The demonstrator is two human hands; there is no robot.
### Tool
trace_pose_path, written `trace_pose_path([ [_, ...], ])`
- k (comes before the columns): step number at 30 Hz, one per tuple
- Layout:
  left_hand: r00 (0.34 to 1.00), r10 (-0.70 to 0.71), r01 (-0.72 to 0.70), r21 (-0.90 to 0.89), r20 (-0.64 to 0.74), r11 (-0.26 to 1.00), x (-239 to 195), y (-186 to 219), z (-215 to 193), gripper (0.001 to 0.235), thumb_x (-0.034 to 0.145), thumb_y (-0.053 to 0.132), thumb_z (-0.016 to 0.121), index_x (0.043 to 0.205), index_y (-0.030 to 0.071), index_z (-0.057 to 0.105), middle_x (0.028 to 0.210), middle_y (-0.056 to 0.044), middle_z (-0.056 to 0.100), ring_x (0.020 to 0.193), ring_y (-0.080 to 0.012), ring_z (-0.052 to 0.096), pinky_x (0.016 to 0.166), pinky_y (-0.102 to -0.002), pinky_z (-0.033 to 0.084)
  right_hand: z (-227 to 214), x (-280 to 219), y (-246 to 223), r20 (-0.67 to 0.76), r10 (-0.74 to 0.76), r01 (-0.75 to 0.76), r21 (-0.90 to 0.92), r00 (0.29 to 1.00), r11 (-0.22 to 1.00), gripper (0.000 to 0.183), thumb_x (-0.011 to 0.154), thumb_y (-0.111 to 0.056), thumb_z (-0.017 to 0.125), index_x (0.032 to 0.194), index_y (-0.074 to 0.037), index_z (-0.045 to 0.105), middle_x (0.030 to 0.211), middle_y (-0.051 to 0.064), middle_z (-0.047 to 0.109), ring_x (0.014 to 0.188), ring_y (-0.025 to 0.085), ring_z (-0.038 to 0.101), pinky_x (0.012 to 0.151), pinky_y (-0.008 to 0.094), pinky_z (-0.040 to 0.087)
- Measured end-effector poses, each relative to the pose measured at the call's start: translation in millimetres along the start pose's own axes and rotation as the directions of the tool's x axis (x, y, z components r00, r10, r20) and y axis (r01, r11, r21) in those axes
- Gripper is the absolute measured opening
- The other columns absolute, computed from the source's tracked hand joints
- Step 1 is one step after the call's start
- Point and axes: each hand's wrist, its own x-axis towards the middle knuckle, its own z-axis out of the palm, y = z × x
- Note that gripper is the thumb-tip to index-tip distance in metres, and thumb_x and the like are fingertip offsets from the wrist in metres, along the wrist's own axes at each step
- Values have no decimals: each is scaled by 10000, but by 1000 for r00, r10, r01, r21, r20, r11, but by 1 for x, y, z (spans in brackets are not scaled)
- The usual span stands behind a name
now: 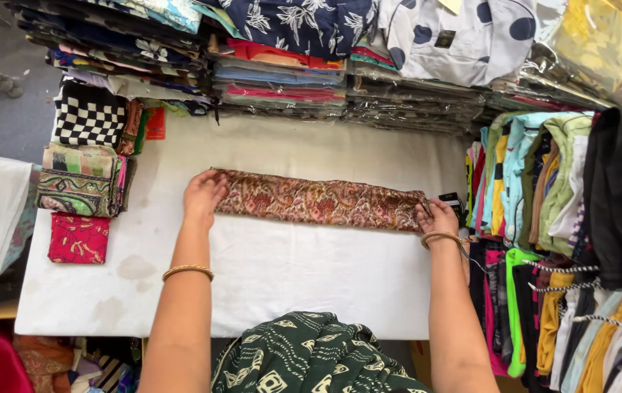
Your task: The person folds several pieces of patterned fabric and clothing on a white table. They unfold each item, smooth it out, and fold it into a neat rectangle before stacking it with the others. The items include a green patterned cloth, a brown paisley cloth, a beige cloth, a blue checkered cloth, an orange patterned cloth, and a red and green garment.
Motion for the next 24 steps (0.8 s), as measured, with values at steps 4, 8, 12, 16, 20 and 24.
trace_pose_path([
  [4,998,59,-58,131,-9,990,-48,11,47,393,987,22,500,1373,83,454,1233,-111,660,1130,-229,669,956,-326,562,60,-55,-5,-117,-109,96,-116,987,989,197,1021,-116,547,1215,-106,517,993,141,719,810,266,722,650,339,533],
  [8,872,383,-415,876,306,245,-123,11,109,434,954,131,579,1386,91,594,1396,-129,653,1278,-286,637,1159,-389,468,128,-109,39,425,-634,473,-875,646,-104,235,891,-22,605,1097,-50,715,1250,151,691,1166,310,628,1027,439,491],
  [12,767,-140,-631,694,627,-346,-136,-27,130,614,1023,468,371,1591,341,175,1688,-13,102,1551,-256,54,1248,-562,67,180,-149,78,813,-135,738,-573,566,-357,634,962,-410,533,1541,-215,363,1635,39,276,1509,246,193,1207,567,96],
  [16,884,-92,-453,795,458,-404,-100,4,108,666,1069,543,279,1635,321,6,1701,-42,-124,1540,-276,-129,1235,-598,-31,152,-107,47,675,-44,557,-642,737,-527,645,1045,-488,337,1618,-258,151,1699,-20,10,1557,205,23,1218,588,14],
  [20,951,68,-264,904,303,-336,-61,33,68,636,1019,451,393,1593,314,154,1668,9,56,1540,-252,36,1208,-655,11,89,-44,16,549,-258,408,-799,795,-442,619,1012,-381,429,1602,-303,258,1696,-15,142,1543,212,138,1189,613,125],
  [24,879,279,-259,878,388,-403,-18,9,34,475,961,161,613,1426,239,556,1425,-15,550,1397,-257,429,1249,-664,149,68,-32,-12,514,-300,446,-854,804,-267,512,896,-303,669,1399,-307,576,1474,34,531,1365,295,477,1098,569,352],
])
